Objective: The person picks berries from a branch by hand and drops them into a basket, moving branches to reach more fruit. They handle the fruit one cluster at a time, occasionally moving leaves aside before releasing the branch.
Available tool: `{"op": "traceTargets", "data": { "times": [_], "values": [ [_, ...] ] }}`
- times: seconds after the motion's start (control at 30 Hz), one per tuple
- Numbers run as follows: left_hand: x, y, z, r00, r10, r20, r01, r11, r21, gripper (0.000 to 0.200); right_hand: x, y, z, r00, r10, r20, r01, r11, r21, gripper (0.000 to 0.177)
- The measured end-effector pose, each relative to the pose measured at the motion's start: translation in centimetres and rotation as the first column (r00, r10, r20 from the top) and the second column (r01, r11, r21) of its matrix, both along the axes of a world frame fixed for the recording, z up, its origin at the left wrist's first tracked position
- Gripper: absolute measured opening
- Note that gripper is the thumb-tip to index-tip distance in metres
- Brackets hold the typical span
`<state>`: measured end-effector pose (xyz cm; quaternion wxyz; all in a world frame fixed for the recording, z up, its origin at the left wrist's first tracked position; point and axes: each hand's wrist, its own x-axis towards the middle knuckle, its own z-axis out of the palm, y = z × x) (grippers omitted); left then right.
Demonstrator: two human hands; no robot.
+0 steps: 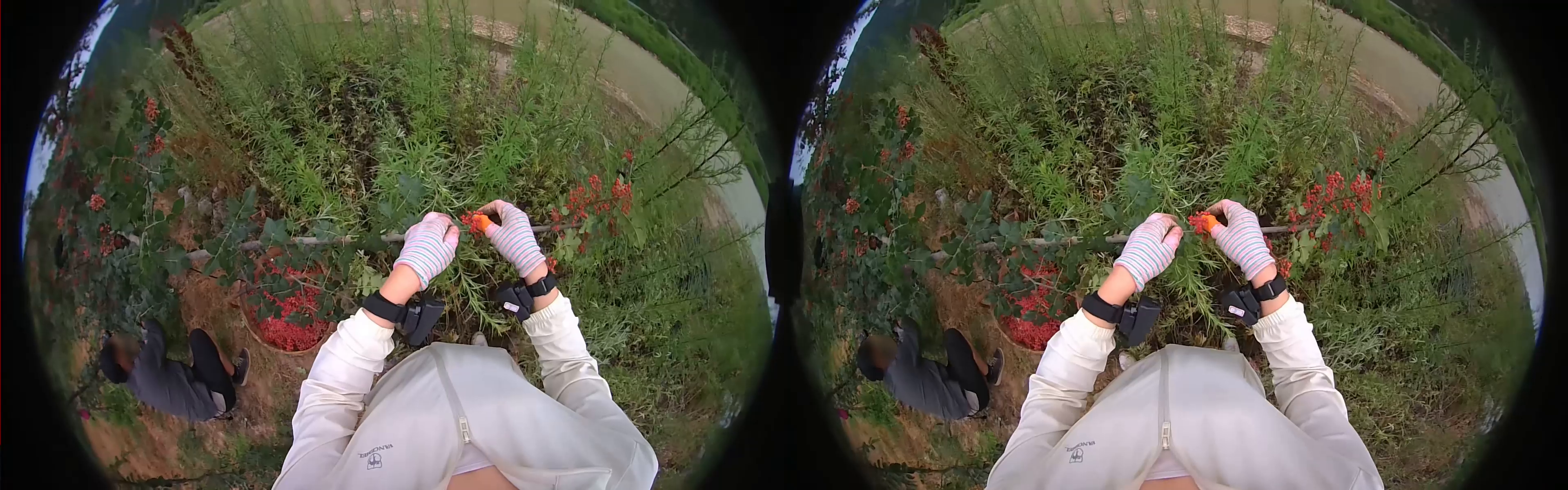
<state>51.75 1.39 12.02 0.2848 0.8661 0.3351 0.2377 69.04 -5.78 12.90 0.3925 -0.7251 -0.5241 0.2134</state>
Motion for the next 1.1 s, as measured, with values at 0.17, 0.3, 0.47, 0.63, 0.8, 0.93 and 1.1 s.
{"op": "traceTargets", "data": {
  "times": [0.17,0.3,0.47,0.63,0.8,0.93,1.1],
  "values": [
    [-0.4,0.3,-0.8,0.995,-0.059,0.075,0.064,0.996,-0.059,0.020,0.8,0.5,1.1,0.988,0.149,0.048,-0.140,0.979,-0.151,0.021],
    [-0.5,0.3,-0.8,0.997,-0.067,0.038,0.065,0.997,0.036,0.021,0.5,0.9,0.2,0.995,0.094,0.035,-0.091,0.992,-0.092,0.021],
    [-0.7,-0.3,-0.6,0.992,-0.094,0.085,0.084,0.990,0.113,0.021,-0.7,-1.4,-2.3,0.965,-0.014,-0.261,0.102,0.940,0.326,0.027],
    [-0.7,-0.7,0.0,0.996,-0.087,0.023,0.083,0.984,0.159,0.019,-2.4,-2.0,-3.3,0.941,-0.272,0.200,0.153,0.872,0.465,0.024],
    [-1.0,-1.0,-0.1,0.993,-0.092,0.068,0.084,0.991,0.107,0.019,-0.4,-2.0,-3.3,0.940,-0.230,-0.254,0.325,0.834,0.446,0.029],
    [-0.9,-0.7,0.0,0.993,-0.112,0.043,0.106,0.986,0.129,0.020,-1.1,-4.7,1.2,0.745,0.115,-0.657,0.302,0.820,0.486,0.054],
    [-3.8,-4.1,4.4,0.927,-0.038,0.374,-0.065,0.964,0.258,0.039,-3.0,-8.0,1.6,0.131,0.453,-0.882,0.144,0.872,0.469,0.058]
  ]
}}
